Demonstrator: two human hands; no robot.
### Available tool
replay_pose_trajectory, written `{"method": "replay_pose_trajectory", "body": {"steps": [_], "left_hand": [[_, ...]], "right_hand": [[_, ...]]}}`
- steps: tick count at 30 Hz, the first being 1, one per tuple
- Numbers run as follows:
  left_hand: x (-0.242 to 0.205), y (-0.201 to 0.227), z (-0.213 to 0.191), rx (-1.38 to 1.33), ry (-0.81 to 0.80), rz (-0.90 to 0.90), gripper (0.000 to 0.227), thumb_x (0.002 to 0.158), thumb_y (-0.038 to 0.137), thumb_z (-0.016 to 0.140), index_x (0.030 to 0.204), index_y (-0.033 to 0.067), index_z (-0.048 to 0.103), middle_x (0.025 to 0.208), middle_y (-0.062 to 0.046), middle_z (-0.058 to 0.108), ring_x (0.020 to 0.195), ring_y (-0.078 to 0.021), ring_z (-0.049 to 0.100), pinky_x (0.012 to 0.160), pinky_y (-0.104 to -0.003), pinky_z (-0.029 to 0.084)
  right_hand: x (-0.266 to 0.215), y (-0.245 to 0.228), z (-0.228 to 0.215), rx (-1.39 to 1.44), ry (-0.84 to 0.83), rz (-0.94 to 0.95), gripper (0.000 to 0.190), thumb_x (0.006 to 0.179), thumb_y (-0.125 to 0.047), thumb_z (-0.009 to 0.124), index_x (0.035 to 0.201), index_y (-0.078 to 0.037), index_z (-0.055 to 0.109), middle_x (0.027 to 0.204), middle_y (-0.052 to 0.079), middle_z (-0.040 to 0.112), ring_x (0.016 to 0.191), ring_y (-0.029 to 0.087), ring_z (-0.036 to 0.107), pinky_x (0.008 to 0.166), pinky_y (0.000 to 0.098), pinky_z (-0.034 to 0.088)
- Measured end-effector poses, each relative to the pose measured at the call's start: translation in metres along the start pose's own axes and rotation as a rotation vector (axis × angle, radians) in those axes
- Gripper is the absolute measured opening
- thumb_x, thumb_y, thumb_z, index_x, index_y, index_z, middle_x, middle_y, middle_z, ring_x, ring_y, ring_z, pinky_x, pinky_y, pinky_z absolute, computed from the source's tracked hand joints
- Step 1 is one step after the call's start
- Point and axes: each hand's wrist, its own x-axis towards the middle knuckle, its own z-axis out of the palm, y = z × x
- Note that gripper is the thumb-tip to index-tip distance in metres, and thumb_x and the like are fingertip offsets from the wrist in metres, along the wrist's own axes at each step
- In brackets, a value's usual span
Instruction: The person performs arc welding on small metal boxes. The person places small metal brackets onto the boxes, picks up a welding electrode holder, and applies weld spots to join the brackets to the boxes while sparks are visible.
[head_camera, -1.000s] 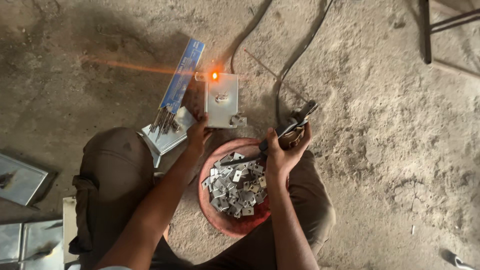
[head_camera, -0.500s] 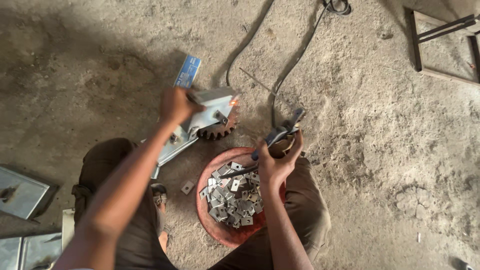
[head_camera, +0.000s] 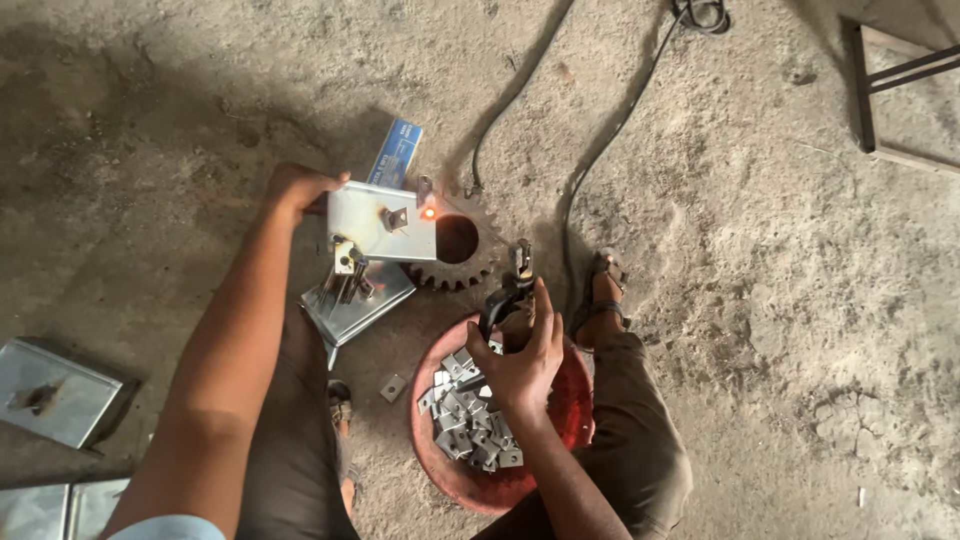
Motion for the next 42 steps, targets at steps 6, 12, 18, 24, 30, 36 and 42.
{"method": "replay_pose_trajectory", "body": {"steps": [6, 12, 18, 24, 30, 36, 42], "left_hand": [[-0.015, 0.008, 0.012, 0.050, -0.054, 0.342, 0.043, 0.081, 0.035, 0.094, 0.085, -0.0040, 0.077, 0.079, -0.013, 0.071, 0.064, -0.0192, 0.062, 0.055, -0.035, 0.048], [-0.033, 0.022, 0.019, 0.107, 0.019, 0.337, 0.042, 0.076, 0.036, 0.092, 0.088, -0.0015, 0.077, 0.078, -0.009, 0.075, 0.063, -0.0153, 0.068, 0.055, -0.032, 0.053], [-0.040, 0.024, 0.021, 0.166, 0.050, 0.359, 0.045, 0.076, 0.039, 0.095, 0.085, -0.0018, 0.076, 0.081, -0.010, 0.076, 0.067, -0.0146, 0.069, 0.059, -0.031, 0.054], [-0.021, 0.019, 0.020, 0.391, 0.078, 0.262, 0.049, 0.076, 0.051, 0.092, 0.090, 0.0070, 0.078, 0.088, -0.007, 0.075, 0.077, -0.0194, 0.070, 0.072, -0.037, 0.055], [0.000, 0.001, 0.018, 0.615, 0.086, 0.279, 0.063, 0.091, 0.061, 0.082, 0.088, -0.0019, 0.077, 0.090, -0.018, 0.072, 0.090, -0.0355, 0.068, 0.084, -0.049, 0.053], [0.020, -0.017, 0.014, 0.488, 0.063, 0.565, 0.046, 0.087, 0.052, 0.079, 0.108, 0.0108, 0.078, 0.103, -0.009, 0.075, 0.097, -0.0277, 0.068, 0.089, -0.046, 0.052], [0.066, -0.047, 0.010, 0.552, 0.089, 0.888, 0.049, 0.094, 0.043, 0.081, 0.118, 0.0019, 0.073, 0.120, -0.017, 0.070, 0.112, -0.0325, 0.061, 0.096, -0.049, 0.046]], "right_hand": [[0.001, -0.002, 0.013, 0.055, -0.059, 0.022, 0.093, 0.070, -0.023, 0.092, 0.149, -0.001, 0.047, 0.094, 0.011, 0.064, 0.080, 0.026, 0.068, 0.072, 0.0390, 0.059], [-0.002, -0.004, 0.009, -0.082, 0.011, -0.123, 0.098, 0.065, -0.025, 0.092, 0.149, -0.002, 0.047, 0.110, 0.021, 0.064, 0.095, 0.037, 0.067, 0.083, 0.0461, 0.058], [-0.001, -0.001, 0.015, -0.077, -0.037, -0.050, 0.098, 0.064, -0.024, 0.094, 0.149, -0.005, 0.047, 0.102, 0.019, 0.062, 0.086, 0.034, 0.067, 0.073, 0.0445, 0.059], [0.002, 0.005, 0.015, -0.034, -0.078, -0.162, 0.095, 0.070, -0.017, 0.091, 0.151, 0.001, 0.044, 0.086, 0.000, 0.071, 0.093, 0.025, 0.062, 0.081, 0.0393, 0.056], [0.002, 0.003, 0.017, 0.005, -0.095, -0.063, 0.091, 0.072, -0.016, 0.090, 0.149, 0.002, 0.048, 0.085, 0.001, 0.068, 0.095, 0.021, 0.061, 0.083, 0.0358, 0.058], [0.003, 0.001, 0.017, -0.049, -0.050, -0.196, 0.093, 0.065, -0.015, 0.091, 0.145, 0.001, 0.047, 0.109, 0.017, 0.070, 0.108, 0.030, 0.059, 0.086, 0.0395, 0.056], [0.001, 0.006, 0.016, -0.012, -0.131, -0.137, 0.097, 0.068, -0.015, 0.092, 0.151, 0.001, 0.044, 0.088, 0.001, 0.071, 0.106, 0.029, 0.060, 0.092, 0.0427, 0.054]]}}
